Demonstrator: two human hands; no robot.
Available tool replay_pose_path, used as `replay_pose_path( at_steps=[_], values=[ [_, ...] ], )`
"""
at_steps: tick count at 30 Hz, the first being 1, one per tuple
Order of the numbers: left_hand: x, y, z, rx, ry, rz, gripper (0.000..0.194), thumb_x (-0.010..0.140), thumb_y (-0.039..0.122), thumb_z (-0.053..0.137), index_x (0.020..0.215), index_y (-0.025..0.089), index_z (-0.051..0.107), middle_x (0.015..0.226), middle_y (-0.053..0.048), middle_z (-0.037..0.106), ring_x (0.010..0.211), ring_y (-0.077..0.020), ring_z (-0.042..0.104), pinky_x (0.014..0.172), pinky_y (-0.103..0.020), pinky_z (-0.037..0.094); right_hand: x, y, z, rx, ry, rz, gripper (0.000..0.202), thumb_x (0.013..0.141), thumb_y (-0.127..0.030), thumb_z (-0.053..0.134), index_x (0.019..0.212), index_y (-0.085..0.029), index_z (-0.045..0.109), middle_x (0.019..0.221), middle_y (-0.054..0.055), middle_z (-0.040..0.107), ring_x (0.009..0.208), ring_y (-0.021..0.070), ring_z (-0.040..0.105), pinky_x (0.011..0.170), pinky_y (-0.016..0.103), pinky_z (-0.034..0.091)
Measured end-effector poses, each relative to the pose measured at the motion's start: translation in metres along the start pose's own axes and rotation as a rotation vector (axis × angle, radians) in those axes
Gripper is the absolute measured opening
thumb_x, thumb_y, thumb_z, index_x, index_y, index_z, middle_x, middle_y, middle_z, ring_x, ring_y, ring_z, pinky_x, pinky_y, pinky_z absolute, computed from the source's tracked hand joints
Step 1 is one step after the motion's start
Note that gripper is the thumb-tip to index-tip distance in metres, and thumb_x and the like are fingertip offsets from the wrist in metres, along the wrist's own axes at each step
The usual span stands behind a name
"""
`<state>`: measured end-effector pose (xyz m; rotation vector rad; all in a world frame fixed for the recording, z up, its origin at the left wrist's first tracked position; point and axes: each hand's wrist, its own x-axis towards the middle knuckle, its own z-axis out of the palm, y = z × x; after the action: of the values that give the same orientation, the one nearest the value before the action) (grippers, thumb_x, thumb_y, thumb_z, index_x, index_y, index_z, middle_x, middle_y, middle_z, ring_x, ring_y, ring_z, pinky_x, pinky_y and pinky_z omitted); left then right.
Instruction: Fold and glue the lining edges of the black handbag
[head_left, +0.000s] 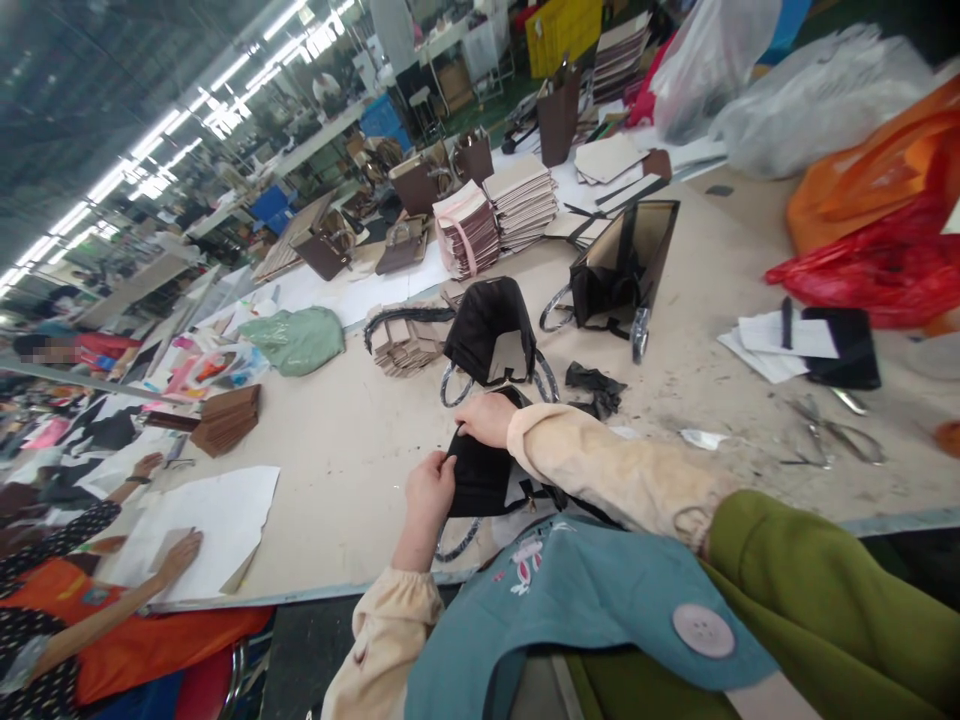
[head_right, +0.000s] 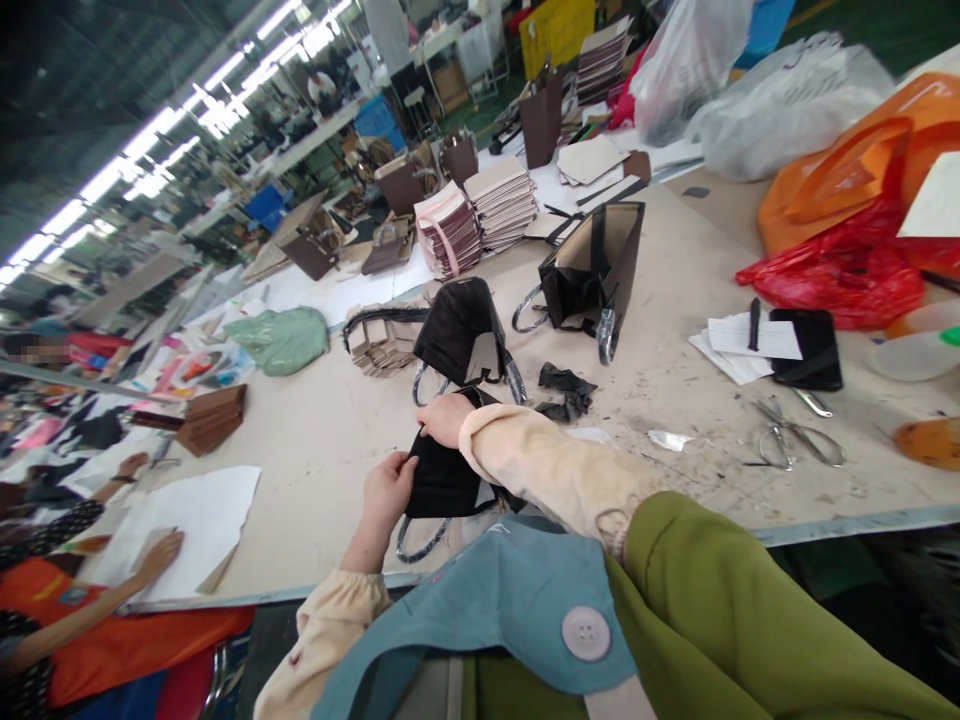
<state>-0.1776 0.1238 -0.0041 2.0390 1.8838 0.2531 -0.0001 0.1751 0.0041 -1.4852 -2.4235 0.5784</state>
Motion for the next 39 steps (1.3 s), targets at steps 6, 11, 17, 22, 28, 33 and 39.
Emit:
replay_pose_path(
  at_steps=[6,11,17,22,28,33,39],
  values=[
    [0.014,0.011,0.005,0.084,0.003,0.010,0.026,0.083,0.034,0.048,0.067,0.018,0.062,0.059,-0.003,0.059,0.057,-0.0133,0.049,0.055,-0.024,0.026,-0.002,0.003,0.001,-0.004,-0.010,0.014,0.021,0.085,-0.035,0.053,0.094,-0.021,0.065,0.095,0.007,0.066,0.091,0.0209,0.059,0.073,0.027,0.043],
    [0.016,0.009,0.008,0.090,0.005,-0.013,0.032,0.084,0.034,0.045,0.058,0.018,0.055,0.049,0.002,0.048,0.051,-0.0106,0.041,0.053,-0.023,0.023,-0.006,0.008,0.000,-0.002,0.016,0.027,0.031,0.084,-0.033,0.055,0.113,-0.023,0.056,0.104,0.006,0.064,0.095,0.0200,0.059,0.076,0.027,0.043],
    [0.015,0.008,0.009,0.058,0.008,-0.006,0.034,0.083,0.036,0.044,0.056,0.018,0.049,0.047,0.004,0.041,0.051,-0.0098,0.038,0.053,-0.022,0.023,-0.010,0.011,-0.008,-0.017,0.023,0.038,0.022,0.086,-0.032,0.053,0.102,-0.019,0.061,0.097,0.008,0.066,0.090,0.0202,0.060,0.074,0.026,0.043],
    [0.015,0.007,0.010,0.035,0.007,0.009,0.034,0.083,0.037,0.043,0.056,0.018,0.049,0.047,0.003,0.041,0.050,-0.0098,0.038,0.052,-0.022,0.023,-0.012,0.010,-0.010,-0.025,0.042,0.038,0.021,0.086,-0.033,0.053,0.097,-0.019,0.064,0.094,0.007,0.067,0.088,0.0202,0.061,0.071,0.026,0.042],
    [0.014,0.007,0.010,0.026,0.004,0.009,0.033,0.083,0.037,0.043,0.057,0.018,0.049,0.048,0.003,0.042,0.051,-0.0099,0.039,0.052,-0.022,0.024,-0.012,0.010,-0.009,-0.028,0.048,0.035,0.021,0.087,-0.034,0.052,0.098,-0.019,0.064,0.096,0.007,0.066,0.090,0.0201,0.060,0.071,0.026,0.042],
    [0.014,0.009,0.010,0.041,-0.002,0.011,0.032,0.083,0.035,0.044,0.058,0.018,0.052,0.049,0.003,0.045,0.051,-0.0102,0.040,0.053,-0.022,0.025,-0.011,0.011,-0.008,-0.030,0.042,0.032,0.022,0.088,-0.034,0.050,0.095,-0.018,0.064,0.094,0.008,0.066,0.089,0.0201,0.060,0.072,0.026,0.042],
    [0.015,0.012,0.008,0.042,-0.050,0.028,0.028,0.085,0.035,0.044,0.073,0.018,0.063,0.059,-0.001,0.059,0.057,-0.0125,0.052,0.055,-0.022,0.030,-0.010,0.010,-0.009,-0.025,0.033,0.034,0.021,0.088,-0.031,0.050,0.093,-0.017,0.065,0.095,0.008,0.066,0.090,0.0199,0.060,0.074,0.026,0.042]
  ],
)
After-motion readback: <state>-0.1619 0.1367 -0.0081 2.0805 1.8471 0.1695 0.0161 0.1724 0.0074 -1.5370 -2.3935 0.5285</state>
